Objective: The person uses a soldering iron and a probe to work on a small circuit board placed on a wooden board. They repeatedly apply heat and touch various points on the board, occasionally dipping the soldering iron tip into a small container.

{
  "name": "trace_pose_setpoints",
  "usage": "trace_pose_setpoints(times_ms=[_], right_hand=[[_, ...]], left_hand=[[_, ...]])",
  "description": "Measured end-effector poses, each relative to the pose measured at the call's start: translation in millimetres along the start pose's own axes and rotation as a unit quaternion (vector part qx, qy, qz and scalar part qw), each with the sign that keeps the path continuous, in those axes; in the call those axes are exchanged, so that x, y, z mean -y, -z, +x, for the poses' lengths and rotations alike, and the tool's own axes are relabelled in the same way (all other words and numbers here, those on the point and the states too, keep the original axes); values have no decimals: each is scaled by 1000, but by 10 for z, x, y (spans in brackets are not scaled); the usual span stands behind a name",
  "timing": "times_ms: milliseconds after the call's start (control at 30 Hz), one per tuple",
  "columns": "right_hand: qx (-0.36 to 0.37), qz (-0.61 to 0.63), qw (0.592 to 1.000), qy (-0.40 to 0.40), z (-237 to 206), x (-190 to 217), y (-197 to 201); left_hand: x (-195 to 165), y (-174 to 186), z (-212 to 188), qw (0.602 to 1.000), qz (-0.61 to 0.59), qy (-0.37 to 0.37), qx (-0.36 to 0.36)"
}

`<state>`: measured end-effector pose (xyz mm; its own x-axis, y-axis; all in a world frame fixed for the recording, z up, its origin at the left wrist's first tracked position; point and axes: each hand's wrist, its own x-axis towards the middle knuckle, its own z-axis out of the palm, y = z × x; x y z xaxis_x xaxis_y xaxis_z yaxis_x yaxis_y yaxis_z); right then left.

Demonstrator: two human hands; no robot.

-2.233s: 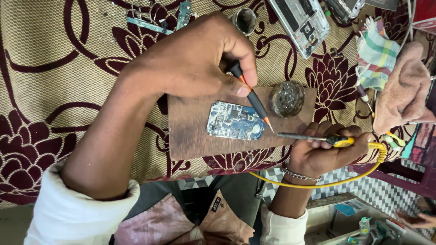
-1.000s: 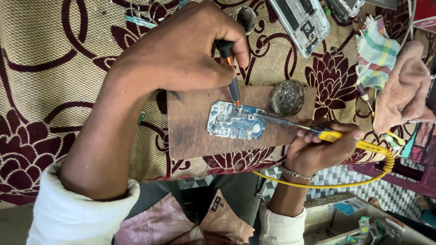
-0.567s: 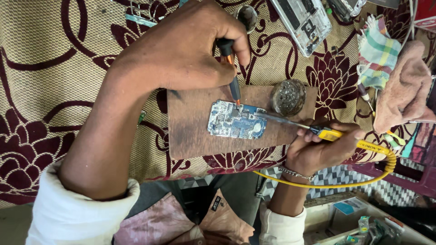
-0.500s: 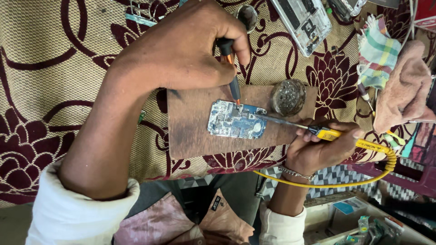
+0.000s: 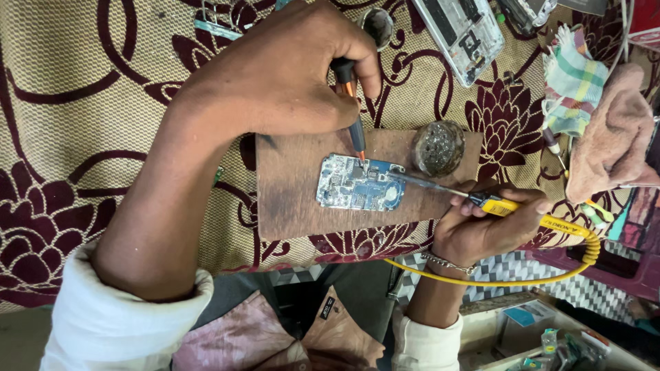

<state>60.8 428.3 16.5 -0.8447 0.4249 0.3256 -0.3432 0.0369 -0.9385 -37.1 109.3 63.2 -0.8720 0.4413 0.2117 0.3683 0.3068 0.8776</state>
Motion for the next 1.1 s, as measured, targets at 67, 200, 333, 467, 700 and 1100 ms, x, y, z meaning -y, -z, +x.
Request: trace_pose_setpoints(times_ms=[67, 200, 333, 467, 700, 1100], right_hand=[[4, 7, 1000, 0, 4, 5, -5], [14, 3, 1000, -1, 11, 14, -25], [-16, 12, 1000, -13, 20, 26, -35], [-33, -37, 999, -9, 0, 30, -42], [-27, -32, 999, -6, -13, 40, -63], [20, 13, 999, 32, 25, -61, 61]], left_hand=[[-6, 5, 4, 1000, 1, 15, 5], [-15, 31, -4, 1000, -2, -4, 3], [-14, 22, 5, 1000, -1, -2, 4], [0, 17, -9, 1000, 8, -12, -2], [7, 8, -12, 1000, 12, -6, 2], [11, 15, -15, 1000, 7, -23, -4]])
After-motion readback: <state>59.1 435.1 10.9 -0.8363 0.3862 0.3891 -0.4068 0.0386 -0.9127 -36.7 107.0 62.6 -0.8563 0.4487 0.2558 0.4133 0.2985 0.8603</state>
